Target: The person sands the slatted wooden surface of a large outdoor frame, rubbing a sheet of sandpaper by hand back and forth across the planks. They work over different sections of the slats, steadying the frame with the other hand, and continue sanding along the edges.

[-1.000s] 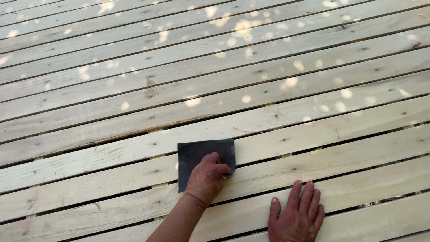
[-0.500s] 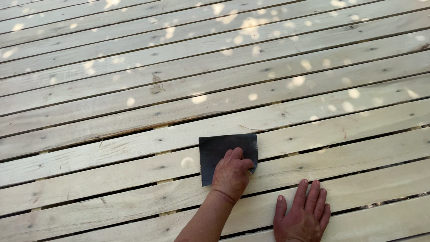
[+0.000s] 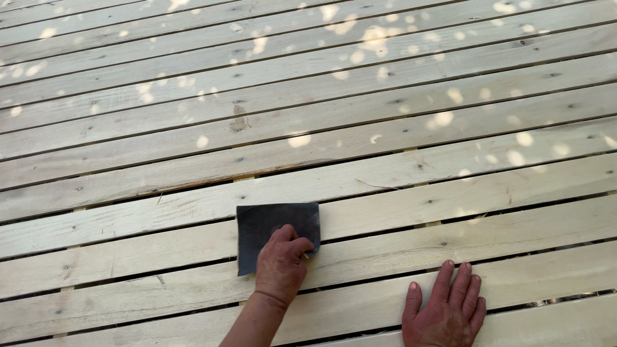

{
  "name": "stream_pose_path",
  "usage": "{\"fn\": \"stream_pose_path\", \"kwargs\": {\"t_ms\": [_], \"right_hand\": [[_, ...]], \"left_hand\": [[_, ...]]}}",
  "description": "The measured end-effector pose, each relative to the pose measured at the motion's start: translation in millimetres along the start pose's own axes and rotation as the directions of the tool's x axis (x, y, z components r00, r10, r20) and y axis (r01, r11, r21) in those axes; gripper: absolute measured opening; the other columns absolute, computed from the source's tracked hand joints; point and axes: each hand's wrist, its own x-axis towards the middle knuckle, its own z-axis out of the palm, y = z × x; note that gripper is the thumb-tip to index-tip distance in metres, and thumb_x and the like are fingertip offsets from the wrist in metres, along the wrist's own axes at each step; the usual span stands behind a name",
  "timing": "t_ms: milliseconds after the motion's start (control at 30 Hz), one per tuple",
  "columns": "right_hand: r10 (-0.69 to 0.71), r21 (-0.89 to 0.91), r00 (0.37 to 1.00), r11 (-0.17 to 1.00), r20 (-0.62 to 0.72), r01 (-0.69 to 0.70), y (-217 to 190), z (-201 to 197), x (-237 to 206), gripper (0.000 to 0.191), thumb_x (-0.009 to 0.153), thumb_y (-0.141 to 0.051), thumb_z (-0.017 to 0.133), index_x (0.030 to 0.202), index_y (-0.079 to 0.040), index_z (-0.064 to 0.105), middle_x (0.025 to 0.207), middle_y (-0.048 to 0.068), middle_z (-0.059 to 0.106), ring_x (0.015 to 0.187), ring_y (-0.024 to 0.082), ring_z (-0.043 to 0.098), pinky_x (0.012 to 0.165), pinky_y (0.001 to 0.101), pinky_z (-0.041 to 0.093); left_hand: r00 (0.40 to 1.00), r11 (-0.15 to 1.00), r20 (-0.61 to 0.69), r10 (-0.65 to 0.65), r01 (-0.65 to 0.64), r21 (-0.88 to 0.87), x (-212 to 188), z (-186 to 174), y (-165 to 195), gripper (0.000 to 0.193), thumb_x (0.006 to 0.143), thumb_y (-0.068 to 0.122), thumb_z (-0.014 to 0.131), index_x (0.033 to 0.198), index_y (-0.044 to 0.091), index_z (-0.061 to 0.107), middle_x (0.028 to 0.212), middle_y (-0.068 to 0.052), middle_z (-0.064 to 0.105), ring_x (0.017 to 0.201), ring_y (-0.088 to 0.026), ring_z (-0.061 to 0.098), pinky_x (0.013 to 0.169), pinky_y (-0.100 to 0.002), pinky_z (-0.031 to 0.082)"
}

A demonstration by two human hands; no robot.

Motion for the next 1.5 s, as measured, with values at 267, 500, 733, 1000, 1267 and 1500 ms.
{"fn": "stream_pose_path", "kwargs": {"t_ms": [267,500,733,1000,1267,1500], "right_hand": [[-0.006,0.002,1.000,1.000,0.013,0.006,4,3,2,0.082,0.093,-0.055,0.043,0.161,-0.011,0.029,0.169,0.019,0.024,0.157,0.037,0.018,0.126,0.0561,0.010],[0.002,-0.042,0.995,0.999,0.101,0.002,-2,-5,4,0.082,0.094,-0.052,0.044,0.161,-0.007,0.027,0.168,0.021,0.022,0.156,0.038,0.016,0.123,0.0554,0.010],[-0.011,-0.022,0.994,1.000,0.112,0.013,-5,-15,5,0.081,0.096,-0.051,0.043,0.161,-0.006,0.028,0.169,0.020,0.021,0.156,0.038,0.016,0.124,0.0551,0.010],[-0.022,-0.031,0.994,0.999,0.105,0.025,-8,-15,4,0.082,0.095,-0.051,0.044,0.161,-0.006,0.026,0.168,0.022,0.021,0.156,0.039,0.016,0.123,0.0550,0.010],[0.003,-0.014,0.992,1.000,0.126,-0.001,-9,-15,4,0.082,0.095,-0.051,0.045,0.161,-0.007,0.027,0.169,0.021,0.022,0.156,0.038,0.016,0.123,0.0553,0.010],[-0.013,0.000,0.994,1.000,0.109,0.013,-3,-12,3,0.082,0.095,-0.053,0.043,0.162,-0.007,0.026,0.169,0.021,0.020,0.156,0.038,0.014,0.123,0.0557,0.008]], "left_hand": [[0.987,0.986,0.070,-0.142,0.135,0.099,-11,-32,-30,0.028,0.078,-0.001,0.068,0.088,0.022,0.079,0.088,0.001,0.061,0.094,-0.020,0.064,0.081,-0.037,0.055],[0.957,0.947,-0.018,-0.290,0.290,0.136,-20,-65,-62,0.031,0.080,-0.003,0.063,0.084,0.022,0.081,0.088,0.000,0.062,0.089,-0.023,0.067,0.079,-0.037,0.057],[0.998,0.997,0.038,-0.052,0.050,0.055,6,5,10,0.025,0.079,0.001,0.067,0.085,0.022,0.080,0.090,0.001,0.062,0.099,-0.022,0.064,0.082,-0.038,0.055],[0.946,0.936,0.067,-0.317,0.301,0.184,-21,-102,-120,0.040,0.081,-0.006,0.061,0.087,0.026,0.084,0.090,0.005,0.066,0.088,-0.018,0.070,0.083,-0.033,0.057],[0.994,0.995,0.032,-0.104,0.104,0.009,23,39,48,0.021,0.077,0.006,0.071,0.079,0.025,0.081,0.089,0.000,0.062,0.099,-0.022,0.065,0.083,-0.039,0.054],[0.992,0.999,0.121,-0.023,0.019,0.034,33,55,75,0.024,0.081,0.006,0.069,0.087,0.026,0.081,0.094,0.001,0.061,0.104,-0.022,0.062,0.089,-0.038,0.052]]}}
